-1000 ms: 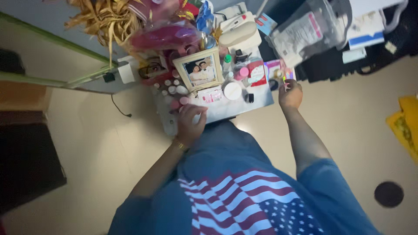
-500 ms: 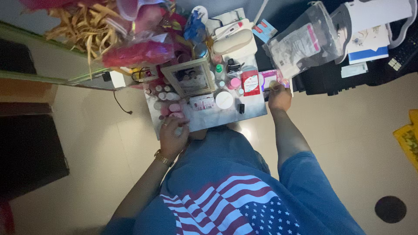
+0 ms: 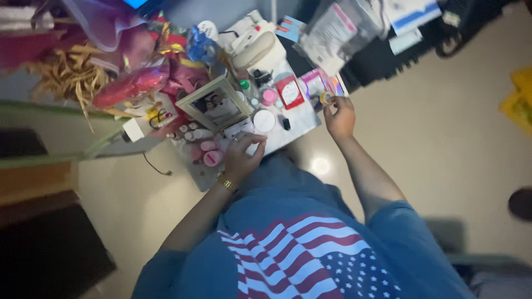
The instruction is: The person organizes personal care items on a cluttered table. They pick up and place down several small bottles and containers, then open a small blue box to remove a tube and place it on the table.
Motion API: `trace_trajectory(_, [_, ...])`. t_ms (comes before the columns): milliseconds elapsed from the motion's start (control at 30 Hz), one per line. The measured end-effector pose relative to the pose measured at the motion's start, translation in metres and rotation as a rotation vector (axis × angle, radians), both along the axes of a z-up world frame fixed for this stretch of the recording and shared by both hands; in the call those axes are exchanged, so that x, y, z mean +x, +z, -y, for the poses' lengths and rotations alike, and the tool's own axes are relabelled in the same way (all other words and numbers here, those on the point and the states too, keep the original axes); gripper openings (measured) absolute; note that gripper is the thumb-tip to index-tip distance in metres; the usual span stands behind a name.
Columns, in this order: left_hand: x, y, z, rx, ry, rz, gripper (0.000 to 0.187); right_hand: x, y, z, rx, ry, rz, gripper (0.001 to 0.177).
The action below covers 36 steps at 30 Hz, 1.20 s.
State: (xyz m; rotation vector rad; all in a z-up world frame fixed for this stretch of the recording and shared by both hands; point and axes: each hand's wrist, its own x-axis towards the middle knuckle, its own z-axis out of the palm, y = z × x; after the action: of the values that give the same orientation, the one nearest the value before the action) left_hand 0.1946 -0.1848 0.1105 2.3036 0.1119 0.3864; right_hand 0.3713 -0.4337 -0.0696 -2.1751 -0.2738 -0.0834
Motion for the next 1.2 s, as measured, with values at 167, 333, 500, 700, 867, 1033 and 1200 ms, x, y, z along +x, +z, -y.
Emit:
trace_trajectory(167, [-0.003,0.004,0.008,-0.041,-0.105,0.036,0.018,-0.049,0.059,0.019,-0.007,-0.016,0.009,0.018])
trace_trajectory(333, [-0.01,-0.002,0.029,-0.238,-0.071,-0.046,0.023,-0.078,0.091,0.03,-0.073,-0.019,0.049,0.017])
trace_trajectory(500, [0.013,-0.002,0.053,-0.141,-0.137,-0.037,0.02,-0.058,0.1,0.057,-0.049,-0.021,0.114,0.018])
trace_trajectory(700, [0.083,-0.016,0.086,-0.053,-0.067,-0.081,0.015,0.037,0.084,0.115,-0.035,-0.085,0.159,0.016])
trace_trajectory(867, [0.165,-0.049,0.133,-0.074,0.042,-0.057,0.015,0.143,0.072,0.142,-0.122,-0.088,0.144,0.014])
trace_trajectory(1033, [0.243,-0.078,0.167,0.014,0.12,-0.093,0.023,0.224,0.064,0.142,-0.221,-0.052,0.111,0.018])
trace_trajectory(1200, [0.288,-0.081,0.172,0.072,0.106,-0.284,0.054,0.267,0.054,0.13,-0.254,0.066,0.109,0.023])
